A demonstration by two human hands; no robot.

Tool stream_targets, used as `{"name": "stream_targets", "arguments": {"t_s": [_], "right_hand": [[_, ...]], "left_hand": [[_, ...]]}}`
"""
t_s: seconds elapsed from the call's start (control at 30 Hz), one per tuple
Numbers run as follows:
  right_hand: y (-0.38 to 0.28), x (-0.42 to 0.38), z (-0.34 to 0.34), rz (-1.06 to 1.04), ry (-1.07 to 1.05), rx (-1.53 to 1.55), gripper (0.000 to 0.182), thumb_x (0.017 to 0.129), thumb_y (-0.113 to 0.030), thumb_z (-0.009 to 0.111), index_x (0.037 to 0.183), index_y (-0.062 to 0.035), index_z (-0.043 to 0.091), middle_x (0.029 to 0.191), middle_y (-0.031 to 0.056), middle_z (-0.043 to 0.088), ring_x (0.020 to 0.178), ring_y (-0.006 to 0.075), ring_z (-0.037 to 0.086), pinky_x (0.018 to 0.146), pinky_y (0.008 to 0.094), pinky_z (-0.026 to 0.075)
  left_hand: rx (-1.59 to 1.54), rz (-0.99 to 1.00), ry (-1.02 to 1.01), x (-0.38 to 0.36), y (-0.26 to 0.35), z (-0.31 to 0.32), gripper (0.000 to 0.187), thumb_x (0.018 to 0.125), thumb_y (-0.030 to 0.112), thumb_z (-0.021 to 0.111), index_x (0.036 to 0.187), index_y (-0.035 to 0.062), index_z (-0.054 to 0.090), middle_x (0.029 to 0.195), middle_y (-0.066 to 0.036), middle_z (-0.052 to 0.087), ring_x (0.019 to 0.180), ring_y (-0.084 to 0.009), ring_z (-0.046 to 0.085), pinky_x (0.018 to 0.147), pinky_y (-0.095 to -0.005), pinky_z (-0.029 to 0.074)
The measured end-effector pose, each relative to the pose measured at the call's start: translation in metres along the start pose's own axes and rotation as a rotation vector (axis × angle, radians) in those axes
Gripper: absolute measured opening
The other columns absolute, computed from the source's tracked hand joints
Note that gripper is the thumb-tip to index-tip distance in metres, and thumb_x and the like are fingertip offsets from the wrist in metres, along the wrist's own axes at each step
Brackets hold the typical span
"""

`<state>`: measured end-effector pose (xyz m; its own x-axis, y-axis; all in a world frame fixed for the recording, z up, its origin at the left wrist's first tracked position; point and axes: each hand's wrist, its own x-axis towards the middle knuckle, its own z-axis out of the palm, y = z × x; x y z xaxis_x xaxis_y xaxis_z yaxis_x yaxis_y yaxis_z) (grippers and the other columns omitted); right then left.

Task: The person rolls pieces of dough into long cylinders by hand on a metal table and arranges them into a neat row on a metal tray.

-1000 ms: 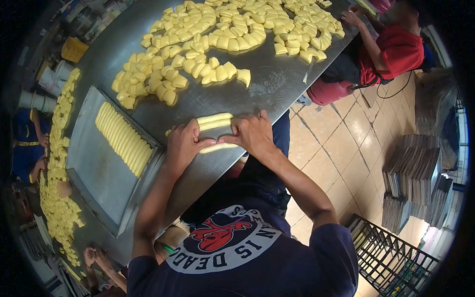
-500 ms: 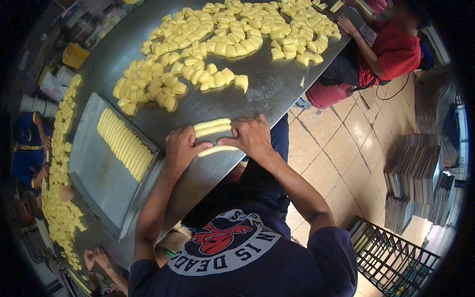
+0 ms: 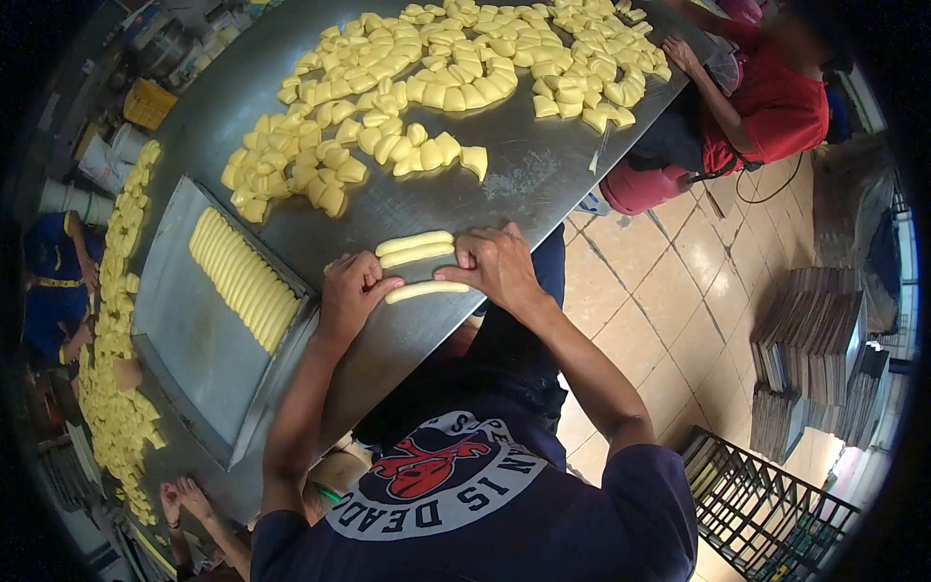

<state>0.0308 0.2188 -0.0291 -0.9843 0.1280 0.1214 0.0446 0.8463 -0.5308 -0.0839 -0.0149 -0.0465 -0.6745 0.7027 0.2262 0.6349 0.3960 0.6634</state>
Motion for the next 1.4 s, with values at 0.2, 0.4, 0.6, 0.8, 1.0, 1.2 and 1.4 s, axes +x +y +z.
{"name": "stream_targets", "arguments": {"t_s": [0.2,0.4,0.6,0.8,1.0,1.2,1.4], "right_hand": [[-0.012,-0.022,-0.003,-0.175,0.006,0.361,0.028,0.087,-0.018,0.079,0.110,-0.0039,0.075,0.099,0.0126,0.068,0.092,0.0317,0.067,0.087,0.0395,0.053],[-0.011,-0.021,0.005,-0.160,-0.011,0.394,0.025,0.088,-0.007,0.076,0.113,-0.0042,0.075,0.103,0.0113,0.068,0.097,0.0294,0.067,0.082,0.0382,0.054],[-0.006,-0.005,0.019,-0.087,0.121,0.276,0.037,0.083,-0.003,0.080,0.118,-0.0067,0.072,0.114,0.0133,0.059,0.098,0.0308,0.063,0.078,0.0400,0.054],[-0.018,-0.005,0.007,0.058,0.105,0.460,0.048,0.078,-0.002,0.082,0.125,-0.0037,0.069,0.115,0.0154,0.057,0.103,0.0333,0.061,0.083,0.0420,0.053],[0.006,0.030,-0.007,-0.116,-0.190,0.264,0.061,0.076,0.000,0.083,0.133,-0.0018,0.064,0.113,0.0141,0.060,0.094,0.0294,0.067,0.084,0.0382,0.058],[-0.011,0.006,-0.005,0.123,0.012,0.419,0.045,0.084,-0.008,0.082,0.124,0.0060,0.067,0.104,0.0183,0.064,0.087,0.0279,0.068,0.078,0.0384,0.057],[-0.026,0.016,0.022,0.314,0.214,0.391,0.027,0.087,-0.011,0.081,0.105,0.0053,0.071,0.095,0.0191,0.066,0.082,0.0280,0.070,0.076,0.0384,0.056]], "left_hand": [[-0.240,-0.139,0.005,-0.021,0.033,-0.005,0.020,0.086,0.009,0.080,0.102,0.0005,0.071,0.089,-0.010,0.065,0.080,-0.0222,0.066,0.069,-0.0339,0.053],[-0.290,-0.162,-0.042,-0.020,0.031,-0.004,0.019,0.087,0.001,0.077,0.106,0.0015,0.073,0.101,-0.010,0.065,0.079,-0.0187,0.067,0.068,-0.0306,0.053],[-0.226,-0.141,0.098,-0.010,0.016,0.014,0.033,0.083,-0.006,0.077,0.113,0.0043,0.071,0.112,-0.010,0.059,0.081,-0.0184,0.066,0.069,-0.0318,0.055],[-0.281,-0.210,0.116,-0.003,0.032,0.003,0.043,0.082,-0.007,0.077,0.122,0.0029,0.067,0.126,-0.012,0.054,0.094,-0.0234,0.068,0.081,-0.0324,0.060],[-0.248,-0.217,-0.220,0.027,0.004,-0.010,0.054,0.080,-0.009,0.077,0.131,0.0006,0.063,0.122,-0.013,0.058,0.102,-0.0247,0.069,0.089,-0.0333,0.061],[-0.420,-0.250,0.009,0.011,0.009,0.003,0.038,0.087,-0.003,0.075,0.123,-0.0025,0.066,0.115,-0.014,0.063,0.098,-0.0217,0.071,0.088,-0.0322,0.061],[-0.335,-0.305,0.089,0.011,0.003,0.016,0.019,0.094,0.005,0.072,0.111,-0.0033,0.070,0.107,-0.012,0.068,0.091,-0.0193,0.073,0.079,-0.0299,0.059]]}}
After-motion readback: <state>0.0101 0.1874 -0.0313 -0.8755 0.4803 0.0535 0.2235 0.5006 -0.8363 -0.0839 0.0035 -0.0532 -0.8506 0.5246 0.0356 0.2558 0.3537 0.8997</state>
